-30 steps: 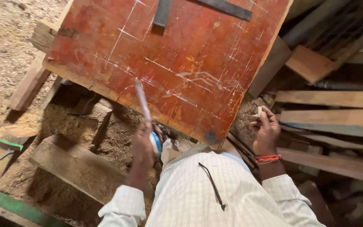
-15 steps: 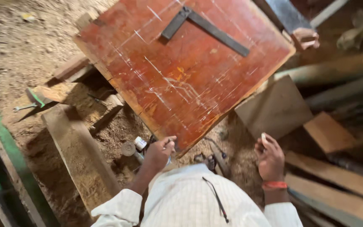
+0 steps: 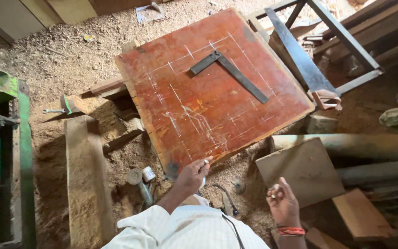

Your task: The person measures a large wooden board using a tape measure and a try square, then marks lines with chalk. The person repeatedly measures and marks different sections of the board.

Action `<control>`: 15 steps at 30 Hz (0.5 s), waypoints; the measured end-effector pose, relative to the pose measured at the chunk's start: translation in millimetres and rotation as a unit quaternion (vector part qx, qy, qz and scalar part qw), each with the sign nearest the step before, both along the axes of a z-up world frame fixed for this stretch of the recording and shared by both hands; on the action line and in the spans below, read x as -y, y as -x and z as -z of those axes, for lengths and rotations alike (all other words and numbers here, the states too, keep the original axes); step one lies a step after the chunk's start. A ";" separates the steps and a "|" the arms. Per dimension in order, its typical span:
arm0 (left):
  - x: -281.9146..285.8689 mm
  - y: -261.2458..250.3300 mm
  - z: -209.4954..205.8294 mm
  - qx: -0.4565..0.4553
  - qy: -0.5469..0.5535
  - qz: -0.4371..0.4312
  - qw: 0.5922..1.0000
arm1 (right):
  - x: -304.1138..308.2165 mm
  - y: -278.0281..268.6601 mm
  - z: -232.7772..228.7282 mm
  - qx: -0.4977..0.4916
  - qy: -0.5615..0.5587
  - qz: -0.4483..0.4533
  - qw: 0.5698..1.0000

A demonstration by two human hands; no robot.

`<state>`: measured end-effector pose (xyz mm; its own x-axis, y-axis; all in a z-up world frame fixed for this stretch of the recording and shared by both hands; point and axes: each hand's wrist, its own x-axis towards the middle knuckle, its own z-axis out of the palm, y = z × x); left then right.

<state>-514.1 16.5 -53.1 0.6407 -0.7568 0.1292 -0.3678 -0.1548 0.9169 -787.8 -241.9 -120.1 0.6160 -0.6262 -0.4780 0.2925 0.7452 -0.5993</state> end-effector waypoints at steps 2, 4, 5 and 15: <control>16.5 -0.6 25.9 -0.278 0.094 0.010 0.956 | -9.9 -18.7 -19.3 -0.015 -0.016 -0.028 0.999; 24.9 0.4 38.1 -0.435 0.117 -0.001 0.893 | -24.0 -40.1 -43.5 -0.125 0.073 -0.126 0.981; 25.3 3.3 38.3 -0.461 0.093 -0.019 0.882 | -30.4 -53.2 -56.0 -0.179 0.118 -0.174 0.961; 87.5 -15.3 -28.6 -0.407 0.125 -0.063 0.903 | -62.1 -182.5 -140.4 -0.196 0.394 -0.448 0.778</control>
